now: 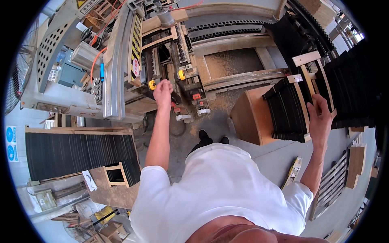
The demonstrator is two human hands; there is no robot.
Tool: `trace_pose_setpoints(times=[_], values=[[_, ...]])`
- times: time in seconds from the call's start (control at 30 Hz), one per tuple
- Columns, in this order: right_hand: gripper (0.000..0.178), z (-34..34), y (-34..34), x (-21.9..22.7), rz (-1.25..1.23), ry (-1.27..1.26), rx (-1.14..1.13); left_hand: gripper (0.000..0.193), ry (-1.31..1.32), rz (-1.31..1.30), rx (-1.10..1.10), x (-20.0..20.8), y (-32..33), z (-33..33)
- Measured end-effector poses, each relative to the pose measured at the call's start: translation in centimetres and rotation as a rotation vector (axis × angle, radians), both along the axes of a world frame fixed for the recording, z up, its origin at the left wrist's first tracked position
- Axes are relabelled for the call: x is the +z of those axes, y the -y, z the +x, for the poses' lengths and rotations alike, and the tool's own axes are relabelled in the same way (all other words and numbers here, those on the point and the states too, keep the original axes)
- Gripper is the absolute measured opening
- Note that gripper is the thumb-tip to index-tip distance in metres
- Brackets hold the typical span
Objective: The person repeatedly feeds small wooden frames into a woodworking machine, likely a shaper or router, to process the edges. They handle each frame individually, guiding it through the machine and then placing it aside.
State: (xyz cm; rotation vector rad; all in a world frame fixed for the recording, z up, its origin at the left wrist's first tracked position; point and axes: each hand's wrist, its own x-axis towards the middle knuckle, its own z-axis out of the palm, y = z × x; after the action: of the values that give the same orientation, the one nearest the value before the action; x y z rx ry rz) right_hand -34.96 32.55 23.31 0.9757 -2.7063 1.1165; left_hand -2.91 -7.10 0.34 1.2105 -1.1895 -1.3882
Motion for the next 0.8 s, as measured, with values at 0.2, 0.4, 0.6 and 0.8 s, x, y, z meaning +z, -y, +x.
trace_pose_setpoints(times=[0.2, 0.4, 0.6, 0.8], values=[[0.027, 1.5, 4.7, 1.4, -0.041, -0.050, 0.164, 0.039, -0.140, 0.089, 0.015, 0.7, 11.0, -3.9], [0.028, 3.7, 12.5, 2.2, 0.032, -0.061, 0.319, 0.058, -0.337, 0.332, 0.032, -1.0, 21.1, -7.5], [0.026, 5.1, 20.2, 2.4, 0.173, -0.038, 0.415, 0.068, -0.415, 0.457, 0.083, -1.2, 25.1, -9.4], [0.026, 4.5, 26.6, 0.3, 0.296, -0.126, 0.556, 0.056, -0.537, 0.455, 0.082, -1.7, 26.8, -9.8]])
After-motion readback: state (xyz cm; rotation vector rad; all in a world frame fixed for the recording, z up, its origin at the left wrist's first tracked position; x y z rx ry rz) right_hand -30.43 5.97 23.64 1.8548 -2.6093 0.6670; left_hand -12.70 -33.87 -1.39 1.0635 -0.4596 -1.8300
